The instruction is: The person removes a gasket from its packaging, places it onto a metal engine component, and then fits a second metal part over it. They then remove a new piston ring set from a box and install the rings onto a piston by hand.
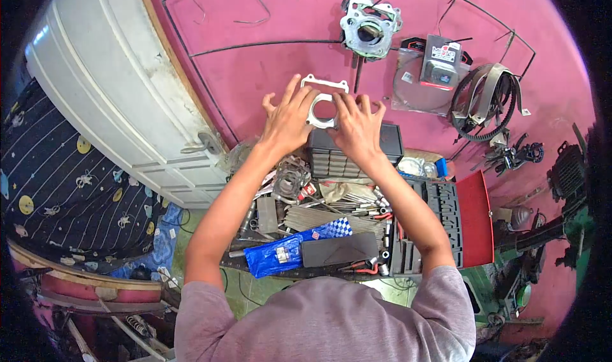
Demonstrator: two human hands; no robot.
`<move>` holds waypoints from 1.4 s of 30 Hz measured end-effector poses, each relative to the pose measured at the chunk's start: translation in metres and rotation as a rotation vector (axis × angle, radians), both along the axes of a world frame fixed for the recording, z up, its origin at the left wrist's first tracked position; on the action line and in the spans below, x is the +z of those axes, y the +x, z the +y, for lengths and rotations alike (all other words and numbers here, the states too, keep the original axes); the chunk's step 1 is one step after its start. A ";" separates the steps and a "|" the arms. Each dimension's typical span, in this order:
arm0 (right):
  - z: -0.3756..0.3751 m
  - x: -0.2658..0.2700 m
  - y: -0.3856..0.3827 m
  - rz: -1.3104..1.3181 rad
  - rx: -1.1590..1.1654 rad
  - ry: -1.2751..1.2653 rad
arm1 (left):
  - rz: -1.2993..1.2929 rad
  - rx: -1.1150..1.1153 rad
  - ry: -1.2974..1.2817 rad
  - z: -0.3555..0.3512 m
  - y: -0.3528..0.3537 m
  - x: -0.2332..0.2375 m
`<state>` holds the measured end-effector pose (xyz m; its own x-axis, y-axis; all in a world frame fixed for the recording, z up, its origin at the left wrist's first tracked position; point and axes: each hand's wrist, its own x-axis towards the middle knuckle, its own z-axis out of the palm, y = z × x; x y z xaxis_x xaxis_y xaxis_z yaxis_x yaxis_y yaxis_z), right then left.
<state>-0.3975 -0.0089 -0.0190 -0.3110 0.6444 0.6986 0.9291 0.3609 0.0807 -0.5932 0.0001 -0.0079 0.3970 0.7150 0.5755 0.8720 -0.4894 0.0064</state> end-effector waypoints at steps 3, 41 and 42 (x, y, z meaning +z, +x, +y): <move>0.004 0.028 0.016 0.007 -0.013 0.099 | 0.025 -0.008 0.146 0.008 0.014 0.027; 0.051 0.166 0.102 0.011 -0.071 0.415 | 0.183 -0.015 0.580 0.055 0.097 0.182; 0.051 0.165 0.100 0.014 -0.074 0.386 | 0.193 -0.001 0.564 0.055 0.096 0.180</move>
